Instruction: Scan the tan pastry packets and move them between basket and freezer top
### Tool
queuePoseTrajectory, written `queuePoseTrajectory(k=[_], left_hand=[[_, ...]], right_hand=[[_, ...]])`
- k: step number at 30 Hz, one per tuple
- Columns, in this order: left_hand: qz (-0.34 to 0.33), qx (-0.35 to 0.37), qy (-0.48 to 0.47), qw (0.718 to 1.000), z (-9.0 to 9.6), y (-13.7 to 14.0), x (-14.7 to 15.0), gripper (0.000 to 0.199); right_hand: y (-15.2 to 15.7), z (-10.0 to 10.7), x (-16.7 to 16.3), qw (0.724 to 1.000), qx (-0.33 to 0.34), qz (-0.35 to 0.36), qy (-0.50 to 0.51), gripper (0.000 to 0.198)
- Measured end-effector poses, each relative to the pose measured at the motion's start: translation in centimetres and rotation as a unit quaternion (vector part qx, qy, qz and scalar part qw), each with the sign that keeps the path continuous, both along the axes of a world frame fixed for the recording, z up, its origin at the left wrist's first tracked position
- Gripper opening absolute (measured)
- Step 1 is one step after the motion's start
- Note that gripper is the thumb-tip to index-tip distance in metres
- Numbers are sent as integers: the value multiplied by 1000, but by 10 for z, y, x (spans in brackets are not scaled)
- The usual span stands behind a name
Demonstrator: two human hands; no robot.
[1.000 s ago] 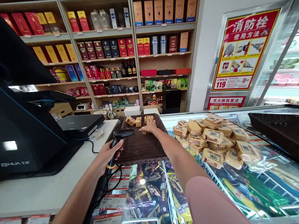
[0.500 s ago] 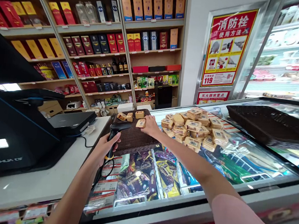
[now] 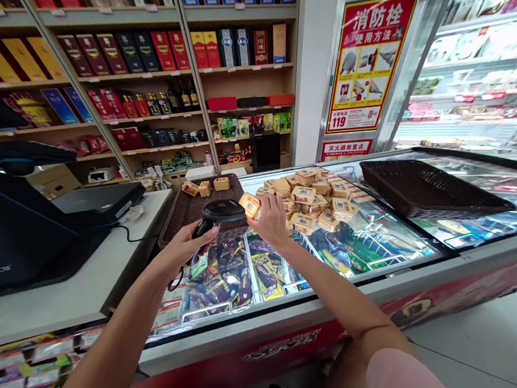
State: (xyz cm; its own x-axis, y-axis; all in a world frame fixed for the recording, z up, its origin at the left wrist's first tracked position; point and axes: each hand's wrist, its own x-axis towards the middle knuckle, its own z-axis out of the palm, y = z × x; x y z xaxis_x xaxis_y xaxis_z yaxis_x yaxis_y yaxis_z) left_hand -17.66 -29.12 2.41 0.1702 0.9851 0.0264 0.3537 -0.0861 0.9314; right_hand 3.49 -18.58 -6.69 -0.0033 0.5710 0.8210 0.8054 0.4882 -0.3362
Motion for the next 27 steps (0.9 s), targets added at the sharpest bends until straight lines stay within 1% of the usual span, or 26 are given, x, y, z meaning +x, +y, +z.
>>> queuePoseTrajectory(k=[4, 7, 9, 12, 16, 18, 20, 22, 23, 25, 27], left_hand=[[-22, 8, 1, 1000, 5, -6, 12, 42], [-20, 9, 7, 1000, 5, -9, 15, 43], [-11, 6, 12, 1000, 3, -10, 12, 43], [6, 0, 16, 1000, -2, -9, 5, 45], [22, 5, 12, 1000, -4, -8, -2, 46], [28, 12, 6, 1000, -3, -6, -5, 46], [36, 17, -6, 999, -2, -3, -10, 46], [46, 13, -16, 999, -3, 1, -18, 46], [54, 7, -20, 998, -4, 4, -22, 46], [76, -3, -33, 997, -6, 9, -32, 48], [102, -2, -51, 993, -9, 13, -42, 49]], right_hand=[[-10, -1, 9, 1000, -3, -18, 7, 42], [-18, -9, 23, 999, -22, -37, 17, 45], [-20, -19, 39, 997, -50, -41, 31, 49], [-14, -39, 73, 989, -110, -63, 72, 55], [-2, -60, 114, 964, -196, -128, 128, 60], [-1, -64, 123, 959, -201, -155, 123, 58], [-2, -65, 121, 963, -170, -184, 99, 58], [-4, -61, 110, 972, -125, -190, 67, 60], [-3, -58, 101, 977, -106, -178, 50, 60], [2, -49, 79, 988, -84, -132, 17, 58], [12, -36, 52, 993, -88, -81, -11, 53]])
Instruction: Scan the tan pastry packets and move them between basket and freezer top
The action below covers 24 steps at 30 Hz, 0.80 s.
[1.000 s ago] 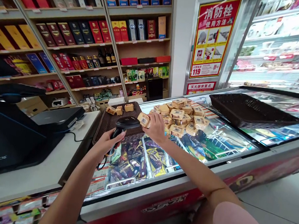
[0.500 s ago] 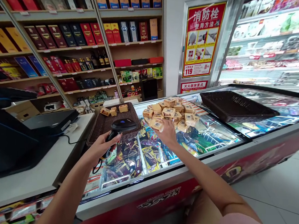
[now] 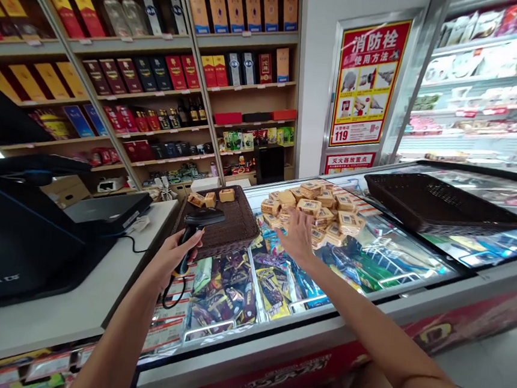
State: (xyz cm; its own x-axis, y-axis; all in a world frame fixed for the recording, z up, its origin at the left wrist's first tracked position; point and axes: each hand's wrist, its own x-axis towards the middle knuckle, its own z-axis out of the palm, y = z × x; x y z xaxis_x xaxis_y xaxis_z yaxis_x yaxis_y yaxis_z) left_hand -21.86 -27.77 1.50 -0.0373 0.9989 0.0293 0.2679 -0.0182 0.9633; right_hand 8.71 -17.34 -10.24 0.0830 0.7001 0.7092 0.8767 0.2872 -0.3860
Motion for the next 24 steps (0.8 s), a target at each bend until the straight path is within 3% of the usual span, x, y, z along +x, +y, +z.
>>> queuePoseTrajectory(k=[6, 10, 16, 19, 24], left_hand=[[54, 29, -59, 996, -8, 14, -26, 50], [60, 31, -65, 996, -10, 23, -41, 50], [75, 34, -57, 995, -12, 29, -55, 49], [84, 35, -41, 995, -14, 24, -58, 48], [71, 29, -49, 996, -21, 20, -61, 49]], right_hand=[[67, 45, -97, 983, -124, 130, -45, 47], [130, 55, -164, 956, -236, 173, -31, 52], [212, 38, -244, 938, -335, 32, 81, 72], [234, 26, -268, 935, -327, -28, 132, 73], [256, 10, -282, 941, -289, -57, 165, 83]])
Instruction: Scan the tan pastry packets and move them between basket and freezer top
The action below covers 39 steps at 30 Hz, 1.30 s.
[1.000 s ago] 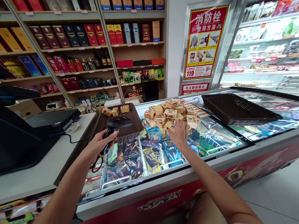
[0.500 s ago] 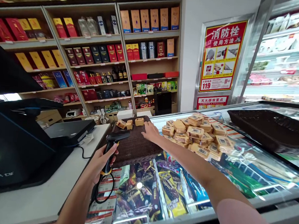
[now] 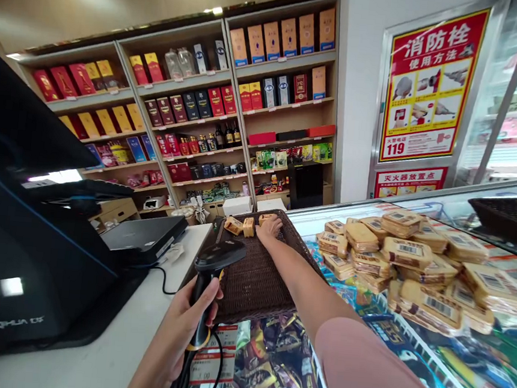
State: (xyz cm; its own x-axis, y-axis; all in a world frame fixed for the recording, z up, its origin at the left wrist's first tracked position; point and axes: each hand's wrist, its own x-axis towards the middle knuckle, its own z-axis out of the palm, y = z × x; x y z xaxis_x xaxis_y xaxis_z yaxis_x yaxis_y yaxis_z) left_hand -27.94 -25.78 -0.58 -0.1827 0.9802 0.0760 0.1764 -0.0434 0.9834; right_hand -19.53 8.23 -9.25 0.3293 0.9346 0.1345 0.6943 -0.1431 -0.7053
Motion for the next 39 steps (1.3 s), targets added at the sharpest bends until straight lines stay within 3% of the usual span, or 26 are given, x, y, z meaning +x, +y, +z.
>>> queuePoseTrajectory(k=[4, 8, 14, 17, 22, 26, 30, 39], left_hand=[[5, -10, 8, 1000, -3, 4, -1, 50], [13, -9, -6, 1000, -6, 4, -3, 50], [34, 12, -48, 998, -7, 8, -2, 51], [47, 24, -62, 997, 5, 31, 1, 52], [64, 21, -73, 995, 26, 93, 2, 50], [60, -2, -78, 995, 24, 125, 1, 51], [53, -2, -91, 994, 17, 134, 0, 50], [51, -11, -87, 995, 14, 128, 0, 50]], right_hand=[[13, -1, 7, 1000, -5, -4, 2, 86], [16, 7, 20, 1000, -18, 2, -6, 70], [9, 8, 27, 996, -19, 75, -35, 62], [9, 7, 26, 994, -37, 90, -40, 65], [5, 7, 25, 995, -30, 86, -35, 63], [4, 7, 25, 996, -31, 80, -28, 70], [3, 9, 22, 997, -32, 64, -25, 83], [-7, 3, 11, 985, -21, 164, -51, 23]])
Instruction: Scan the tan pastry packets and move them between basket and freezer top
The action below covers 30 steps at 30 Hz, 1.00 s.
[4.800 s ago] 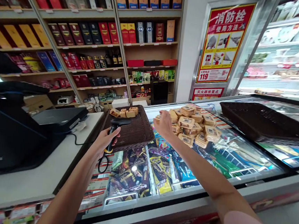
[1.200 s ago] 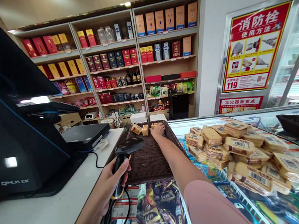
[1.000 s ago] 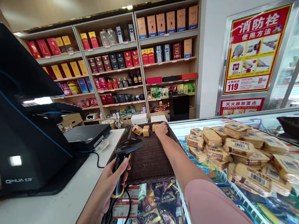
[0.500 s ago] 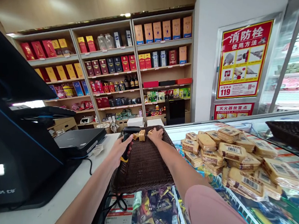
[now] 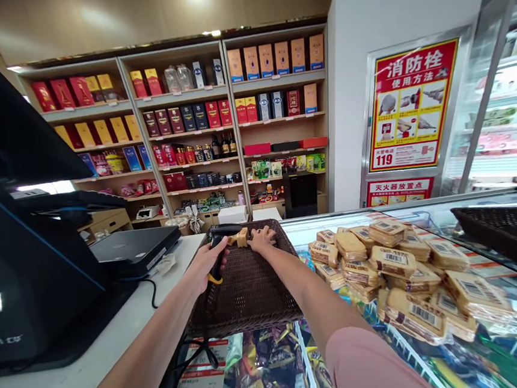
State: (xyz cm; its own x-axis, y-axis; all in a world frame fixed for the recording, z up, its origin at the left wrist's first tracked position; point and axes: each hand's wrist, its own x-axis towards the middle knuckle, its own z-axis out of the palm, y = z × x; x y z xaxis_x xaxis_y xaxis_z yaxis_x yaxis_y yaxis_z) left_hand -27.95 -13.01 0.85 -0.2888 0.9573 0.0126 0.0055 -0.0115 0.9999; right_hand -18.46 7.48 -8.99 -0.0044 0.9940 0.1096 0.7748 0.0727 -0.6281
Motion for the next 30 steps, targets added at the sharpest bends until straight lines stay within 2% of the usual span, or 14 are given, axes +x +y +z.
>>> queuePoseTrajectory(k=[3, 4, 6, 9, 11, 15, 17, 19, 23, 25, 28, 30], left_hand=[[-4, 1, -1, 1000, 0, -5, -1, 50], [-6, 1, -1, 1000, 0, -6, -1, 50], [-8, 0, -2, 1000, 0, -11, -1, 50], [-13, 0, -1, 1000, 2, -22, 0, 51], [-21, 0, -3, 1000, 5, -32, 1, 52], [-56, -1, -22, 998, 11, -61, 2, 53], [-94, 4, -42, 995, 14, -79, 5, 52], [-138, 7, -44, 989, 16, -97, 11, 50], [-232, -8, 36, 972, 19, -132, 33, 43], [-272, -18, 99, 957, 22, -145, 48, 42], [-308, -12, 160, 938, 27, -158, 70, 41], [-328, 0, 171, 929, 29, -163, 84, 39]], right_hand=[[-6, 1, 12, 999, 20, 41, -1, 9], [-8, 2, 18, 998, 27, 54, 1, 10], [-15, 7, 29, 997, 40, 68, 11, 31], [-31, 16, 44, 996, 54, 68, 37, 75], [-46, 24, 56, 995, 49, 61, 59, 89], [-94, 34, 94, 990, 49, 77, 103, 78], [-126, 37, 123, 977, 51, 126, 166, 73], [-161, 39, 156, 948, 49, 195, 246, 76], [-223, 39, 222, 901, 106, 308, 285, 83], [-246, 38, 250, 882, 102, 352, 296, 85], [-270, 35, 283, 867, 77, 377, 318, 86], [-281, 32, 298, 869, 81, 374, 314, 80]])
